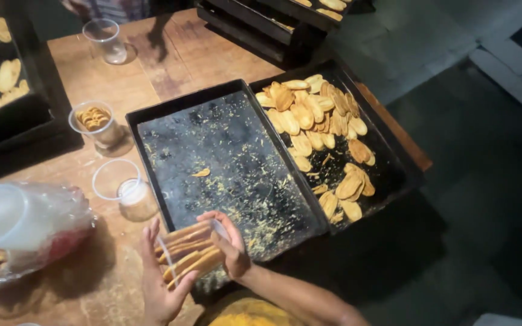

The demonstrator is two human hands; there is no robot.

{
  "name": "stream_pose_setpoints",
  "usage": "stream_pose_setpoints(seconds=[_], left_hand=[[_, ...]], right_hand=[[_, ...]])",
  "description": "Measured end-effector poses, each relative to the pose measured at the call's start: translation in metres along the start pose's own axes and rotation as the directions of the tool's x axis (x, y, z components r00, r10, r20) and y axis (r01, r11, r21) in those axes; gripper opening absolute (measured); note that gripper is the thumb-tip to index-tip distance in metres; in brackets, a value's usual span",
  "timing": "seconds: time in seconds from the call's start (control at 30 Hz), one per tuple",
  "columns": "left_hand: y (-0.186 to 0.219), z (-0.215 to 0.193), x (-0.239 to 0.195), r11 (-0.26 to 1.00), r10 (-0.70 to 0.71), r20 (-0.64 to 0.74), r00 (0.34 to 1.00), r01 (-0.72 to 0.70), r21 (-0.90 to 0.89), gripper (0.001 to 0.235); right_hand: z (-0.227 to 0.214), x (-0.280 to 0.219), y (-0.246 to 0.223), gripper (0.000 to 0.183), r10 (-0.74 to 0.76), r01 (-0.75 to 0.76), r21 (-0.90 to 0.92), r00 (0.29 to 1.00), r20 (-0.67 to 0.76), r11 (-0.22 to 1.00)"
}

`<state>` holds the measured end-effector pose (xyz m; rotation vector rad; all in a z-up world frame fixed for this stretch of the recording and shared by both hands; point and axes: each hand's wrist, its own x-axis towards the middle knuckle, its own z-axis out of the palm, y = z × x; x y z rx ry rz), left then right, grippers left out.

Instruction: The person repeatedly picks biscuits from a tray, places them into clear plastic cups, weighs the cups on a digital scale, and sets the filled cups aside. Another person works nearby on a similar task.

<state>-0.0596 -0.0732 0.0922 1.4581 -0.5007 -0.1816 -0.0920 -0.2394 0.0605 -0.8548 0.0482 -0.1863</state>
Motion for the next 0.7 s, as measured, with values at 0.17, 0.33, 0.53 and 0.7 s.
stream_pose_setpoints(seconds=[0.17, 0.33, 0.53, 0.7], left_hand=[[0.008, 0.045, -0.004, 0.995, -0.032, 0.002, 0.999, 0.032, -0.095, 0.124], [0.011, 0.069, 0.006, 0.966, -0.025, 0.034, 0.999, 0.015, 0.26, 0.116], [0.01, 0.077, 0.005, 0.598, 0.227, -0.089, 0.97, -0.067, 0.798, 0.11], [0.001, 0.028, 0.001, 0.23, 0.377, -0.211, 0.902, 0.13, 0.964, 0.087]], right_hand=[[-0.034, -0.005, -0.03, 0.061, -0.048, 0.055, -0.072, 0.994, 0.098, 0.996], [-0.064, -0.02, -0.052, 0.073, -0.129, 0.197, -0.267, 0.959, 0.252, 0.943], [-0.17, 0.089, -0.095, 0.04, -0.104, 0.534, -0.825, 0.846, 0.524, 0.184], [-0.42, 0.259, -0.183, 0.047, -0.358, 0.036, -0.978, 0.927, 0.109, -0.206]])
